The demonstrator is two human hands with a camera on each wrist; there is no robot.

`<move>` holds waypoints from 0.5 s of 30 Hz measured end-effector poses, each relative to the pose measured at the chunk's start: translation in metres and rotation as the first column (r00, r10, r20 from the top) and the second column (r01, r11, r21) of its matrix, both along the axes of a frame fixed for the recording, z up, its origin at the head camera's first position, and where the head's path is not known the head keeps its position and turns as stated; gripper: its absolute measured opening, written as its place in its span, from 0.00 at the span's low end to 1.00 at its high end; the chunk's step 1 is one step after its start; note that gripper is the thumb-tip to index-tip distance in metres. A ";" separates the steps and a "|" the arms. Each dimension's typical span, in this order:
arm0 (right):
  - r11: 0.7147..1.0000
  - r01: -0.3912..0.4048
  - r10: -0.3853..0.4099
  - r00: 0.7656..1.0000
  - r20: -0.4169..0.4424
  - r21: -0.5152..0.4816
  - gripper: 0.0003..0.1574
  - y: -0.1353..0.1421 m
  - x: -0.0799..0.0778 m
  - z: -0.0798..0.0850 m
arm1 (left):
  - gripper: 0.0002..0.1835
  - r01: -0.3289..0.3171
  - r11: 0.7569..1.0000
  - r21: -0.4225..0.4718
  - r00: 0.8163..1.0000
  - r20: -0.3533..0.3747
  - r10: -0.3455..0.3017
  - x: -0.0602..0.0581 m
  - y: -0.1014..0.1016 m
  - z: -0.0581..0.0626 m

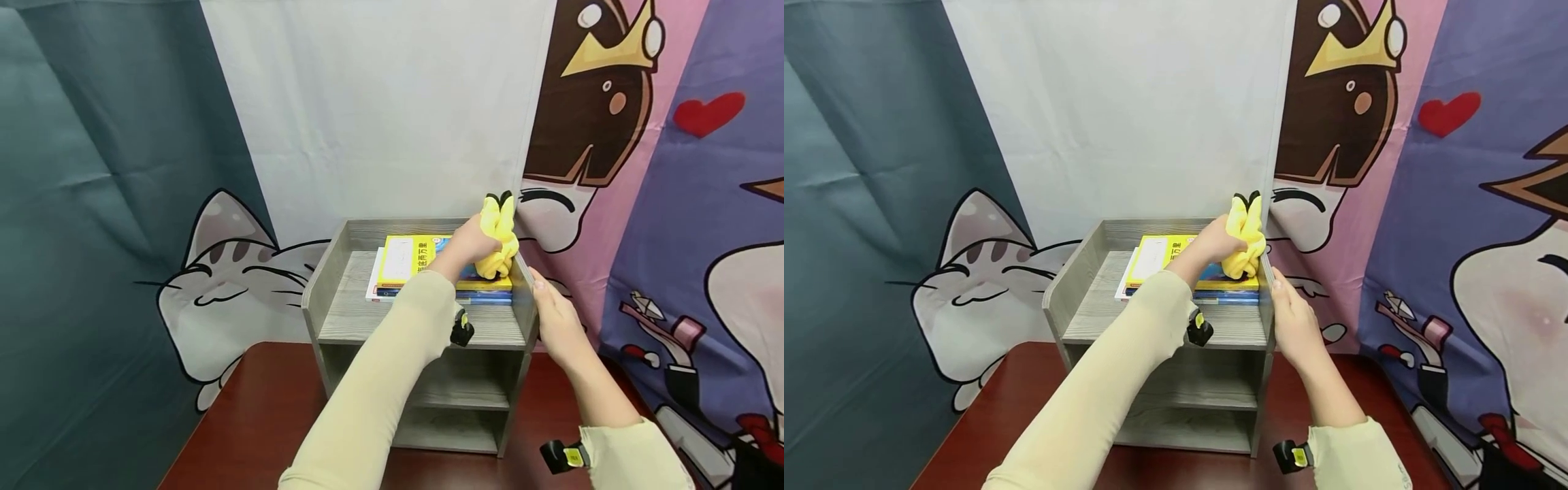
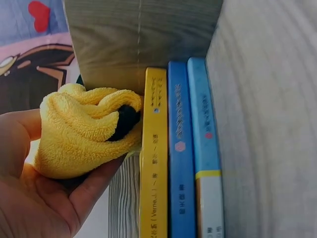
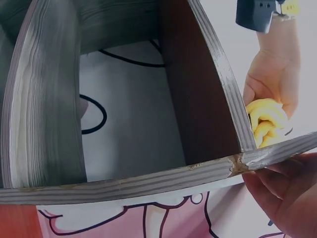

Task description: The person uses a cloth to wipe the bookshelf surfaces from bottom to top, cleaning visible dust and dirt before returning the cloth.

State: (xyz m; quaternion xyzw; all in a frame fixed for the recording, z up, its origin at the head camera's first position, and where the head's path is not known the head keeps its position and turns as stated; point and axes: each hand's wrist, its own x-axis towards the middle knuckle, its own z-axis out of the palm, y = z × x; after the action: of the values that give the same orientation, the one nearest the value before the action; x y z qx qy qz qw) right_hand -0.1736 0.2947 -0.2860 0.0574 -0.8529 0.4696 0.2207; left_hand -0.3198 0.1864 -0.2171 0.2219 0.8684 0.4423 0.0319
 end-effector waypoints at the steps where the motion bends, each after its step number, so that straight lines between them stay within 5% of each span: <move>1: 1.000 0.001 -0.001 1.000 0.002 0.003 0.34 0.000 0.000 0.001 | 0.30 -0.002 1.000 0.001 1.000 -0.006 0.002 0.002 0.000 0.000; 8: 1.000 -0.020 0.020 1.000 -0.011 -0.020 0.33 0.001 -0.003 0.004 | 0.32 -0.004 1.000 0.001 0.999 -0.053 0.004 0.012 -0.002 0.000; 15: 0.999 -0.033 0.032 0.999 -0.028 -0.032 0.32 0.001 -0.004 0.003 | 0.33 0.002 1.000 0.028 1.000 -0.004 -0.002 0.023 -0.006 -0.003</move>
State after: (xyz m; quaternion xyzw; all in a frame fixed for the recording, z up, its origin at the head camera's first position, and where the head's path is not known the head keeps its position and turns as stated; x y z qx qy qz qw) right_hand -0.1778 0.2955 -0.2830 0.0740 -0.8410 0.4861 0.2257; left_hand -0.2973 0.1805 -0.2202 0.2240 0.8619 0.4540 0.0272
